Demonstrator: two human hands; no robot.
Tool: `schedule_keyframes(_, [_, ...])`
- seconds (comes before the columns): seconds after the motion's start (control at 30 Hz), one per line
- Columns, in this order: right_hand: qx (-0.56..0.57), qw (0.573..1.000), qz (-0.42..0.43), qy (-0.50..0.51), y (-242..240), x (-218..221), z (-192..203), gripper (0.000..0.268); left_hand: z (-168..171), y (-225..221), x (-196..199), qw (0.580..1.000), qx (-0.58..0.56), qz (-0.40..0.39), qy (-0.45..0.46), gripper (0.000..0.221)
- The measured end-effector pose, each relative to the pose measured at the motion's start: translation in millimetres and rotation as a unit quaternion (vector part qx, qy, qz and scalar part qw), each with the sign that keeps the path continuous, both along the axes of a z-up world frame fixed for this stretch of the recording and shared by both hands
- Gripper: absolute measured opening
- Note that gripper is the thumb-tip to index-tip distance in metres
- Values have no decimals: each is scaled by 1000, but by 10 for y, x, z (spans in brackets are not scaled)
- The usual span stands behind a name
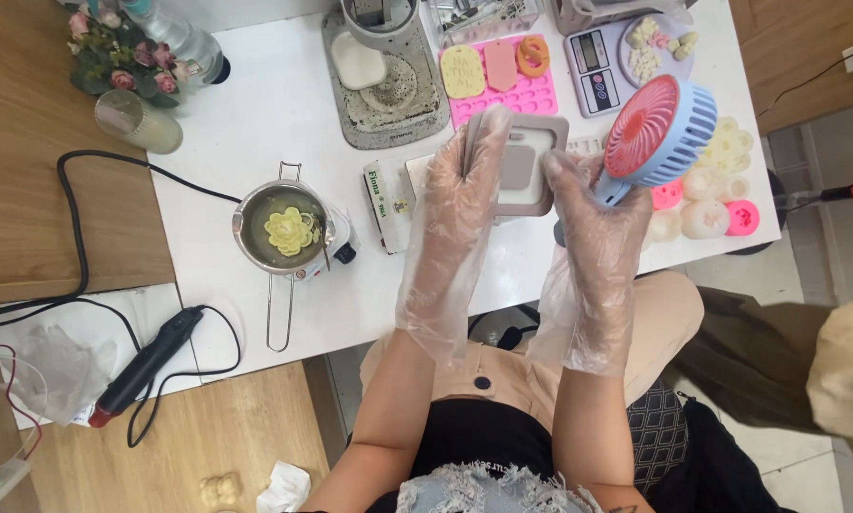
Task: Drying a soap piece with a small handheld fan and cleaning it with a brush at a production workbench.
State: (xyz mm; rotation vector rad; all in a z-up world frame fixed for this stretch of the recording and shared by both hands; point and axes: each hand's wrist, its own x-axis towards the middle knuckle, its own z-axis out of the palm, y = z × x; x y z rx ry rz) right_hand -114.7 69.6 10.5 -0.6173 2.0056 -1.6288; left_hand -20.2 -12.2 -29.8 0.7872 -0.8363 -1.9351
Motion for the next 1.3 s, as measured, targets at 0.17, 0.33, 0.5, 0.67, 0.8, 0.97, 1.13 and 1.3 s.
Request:
schedule_keyframes(0.17, [-6, 1000, 14, 17, -22, -81, -35, 17, -117, -61, -49, 999, -5, 3, 33, 30])
schedule_keyframes(0.33, [-15, 999, 26, 15, -23, -103, -48, 17, -222, -53, -57, 998, 5, 11, 58, 30])
schedule_keyframes(0.5, [-55, 998, 37, -12, -11, -116, -78, 26, -13, -46, 79, 992, 33, -23, 120, 32])
schedule_keyframes(0.67, [-38, 998, 40, -22, -17, -135, -109, 26, 50, -67, 133, 992, 40, -30, 114, 33])
schedule_keyframes(0.8, [-21, 996, 34, -79, -52, -256, -275, 19, -117, -216, 245, 999, -2, -23, -25, 44])
schedule_keyframes(0.97, [56, 985, 114, 121, 54, -537, -961, 39, -443, -426, 446, 995, -38, 94, -3, 53])
schedule_keyframes(1.13, [141, 952, 162, 215, -9, -336, -961, 36, -702, -527, 459, 990, 41, 136, -23, 49])
schedule_keyframes(1.3, [215, 958, 178, 71, -98, -166, -781, 32, -911, -445, 492, 986, 15, 128, -110, 40])
